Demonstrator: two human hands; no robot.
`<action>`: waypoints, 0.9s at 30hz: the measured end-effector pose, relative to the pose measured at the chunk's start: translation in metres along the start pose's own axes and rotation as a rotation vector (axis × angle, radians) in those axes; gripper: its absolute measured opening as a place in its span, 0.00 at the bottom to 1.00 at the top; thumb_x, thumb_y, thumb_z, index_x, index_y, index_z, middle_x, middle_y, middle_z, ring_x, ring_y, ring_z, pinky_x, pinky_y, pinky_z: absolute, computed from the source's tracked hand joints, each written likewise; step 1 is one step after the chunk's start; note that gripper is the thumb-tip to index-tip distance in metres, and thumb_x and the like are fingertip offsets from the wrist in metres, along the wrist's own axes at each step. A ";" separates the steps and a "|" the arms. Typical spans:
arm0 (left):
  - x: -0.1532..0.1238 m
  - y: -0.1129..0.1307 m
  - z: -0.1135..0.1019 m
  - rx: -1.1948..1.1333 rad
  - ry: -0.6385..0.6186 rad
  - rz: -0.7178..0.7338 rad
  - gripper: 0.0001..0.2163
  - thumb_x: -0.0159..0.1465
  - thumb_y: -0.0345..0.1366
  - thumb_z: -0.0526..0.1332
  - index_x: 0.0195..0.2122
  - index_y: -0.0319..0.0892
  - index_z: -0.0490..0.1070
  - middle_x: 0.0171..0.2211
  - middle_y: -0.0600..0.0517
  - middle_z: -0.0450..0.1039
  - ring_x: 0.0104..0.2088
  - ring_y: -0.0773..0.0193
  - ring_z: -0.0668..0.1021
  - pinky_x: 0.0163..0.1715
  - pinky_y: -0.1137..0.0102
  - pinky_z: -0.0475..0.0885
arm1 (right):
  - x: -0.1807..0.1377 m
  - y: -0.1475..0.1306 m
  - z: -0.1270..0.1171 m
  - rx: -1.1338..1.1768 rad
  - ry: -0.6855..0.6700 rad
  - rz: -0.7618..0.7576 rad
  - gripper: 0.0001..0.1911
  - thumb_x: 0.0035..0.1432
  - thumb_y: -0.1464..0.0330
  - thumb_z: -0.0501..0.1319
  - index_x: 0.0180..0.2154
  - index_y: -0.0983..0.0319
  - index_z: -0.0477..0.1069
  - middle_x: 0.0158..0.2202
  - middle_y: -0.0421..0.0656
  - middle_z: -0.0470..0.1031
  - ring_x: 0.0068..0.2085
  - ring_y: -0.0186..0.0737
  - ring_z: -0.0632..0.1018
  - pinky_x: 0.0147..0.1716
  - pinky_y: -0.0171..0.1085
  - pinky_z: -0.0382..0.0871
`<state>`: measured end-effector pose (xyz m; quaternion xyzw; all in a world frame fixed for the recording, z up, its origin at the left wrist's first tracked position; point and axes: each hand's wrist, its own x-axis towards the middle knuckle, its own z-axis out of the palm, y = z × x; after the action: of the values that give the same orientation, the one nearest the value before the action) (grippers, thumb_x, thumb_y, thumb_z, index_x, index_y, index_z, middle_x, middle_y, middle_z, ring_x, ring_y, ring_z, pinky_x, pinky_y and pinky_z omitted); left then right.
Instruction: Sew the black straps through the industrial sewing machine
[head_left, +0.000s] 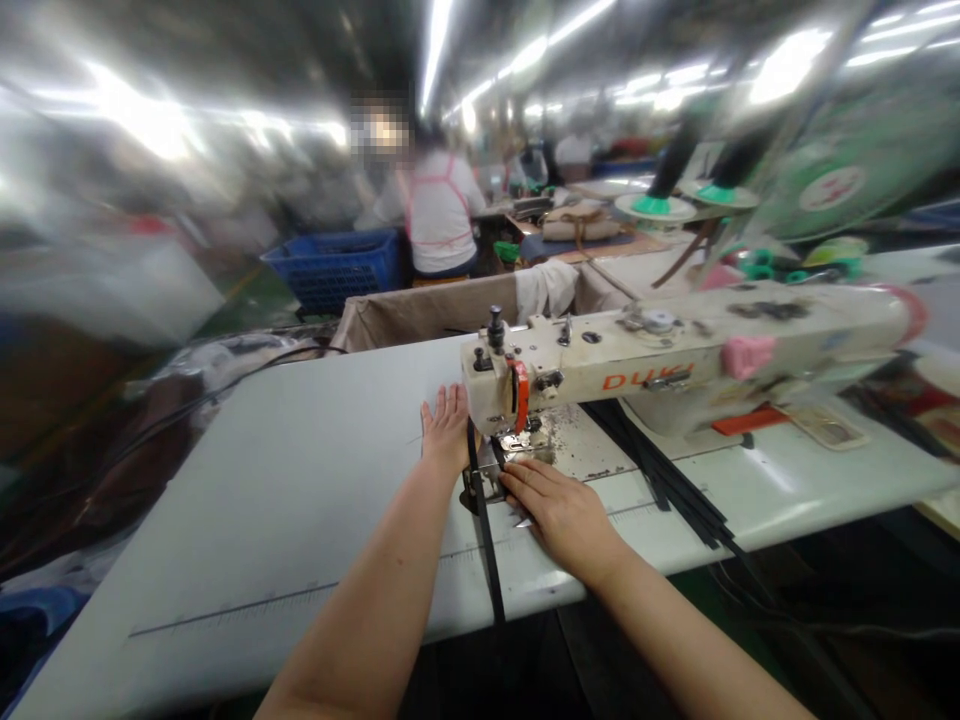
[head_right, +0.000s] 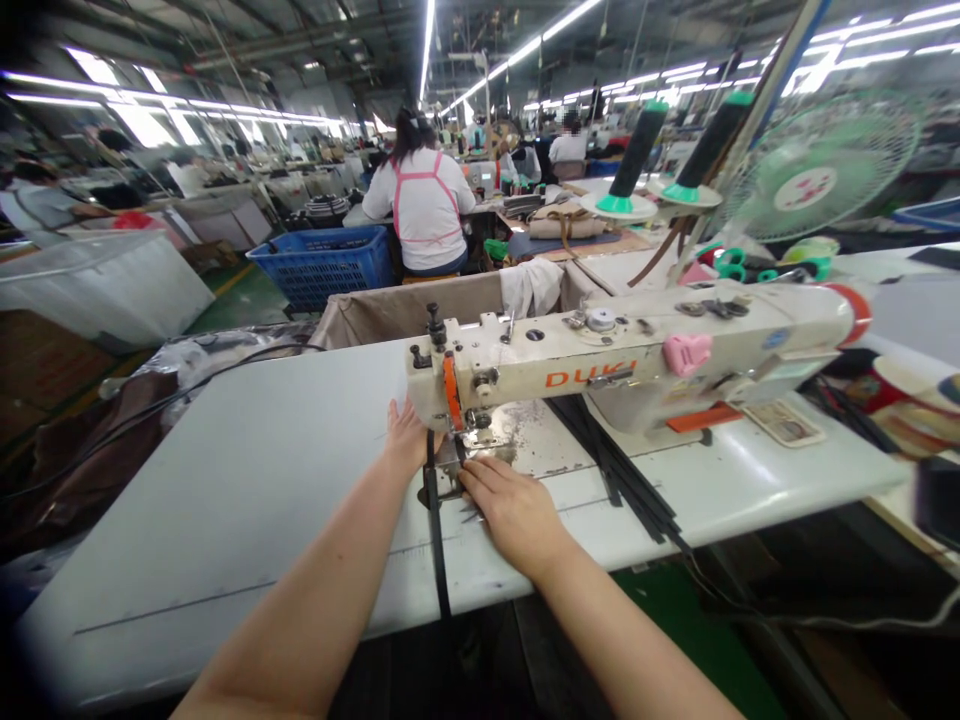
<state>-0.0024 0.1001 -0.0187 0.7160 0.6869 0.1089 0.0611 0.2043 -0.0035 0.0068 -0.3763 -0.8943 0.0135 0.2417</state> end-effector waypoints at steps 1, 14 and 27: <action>0.000 -0.001 0.000 -0.015 0.014 -0.014 0.34 0.66 0.37 0.57 0.73 0.40 0.52 0.74 0.41 0.49 0.74 0.44 0.49 0.71 0.42 0.43 | 0.001 0.000 -0.001 0.001 -0.001 0.004 0.18 0.70 0.68 0.58 0.58 0.60 0.75 0.58 0.49 0.80 0.59 0.47 0.77 0.60 0.48 0.74; -0.001 -0.010 -0.008 -0.496 0.296 -0.126 0.25 0.75 0.40 0.45 0.69 0.37 0.58 0.71 0.40 0.58 0.72 0.52 0.59 0.72 0.52 0.52 | 0.015 -0.007 -0.006 -0.200 -0.151 0.167 0.24 0.68 0.62 0.60 0.63 0.56 0.69 0.44 0.51 0.76 0.47 0.53 0.75 0.41 0.44 0.76; -0.050 -0.007 -0.027 -0.834 0.457 -0.086 0.21 0.75 0.49 0.46 0.51 0.43 0.75 0.57 0.45 0.75 0.65 0.54 0.70 0.68 0.56 0.62 | 0.021 -0.007 0.003 -0.234 -0.114 0.208 0.24 0.69 0.59 0.58 0.64 0.55 0.68 0.42 0.52 0.75 0.45 0.53 0.74 0.41 0.45 0.74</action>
<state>-0.0178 0.0492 0.0024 0.5588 0.6096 0.5274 0.1950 0.1857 0.0065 0.0150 -0.4910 -0.8583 -0.0445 0.1423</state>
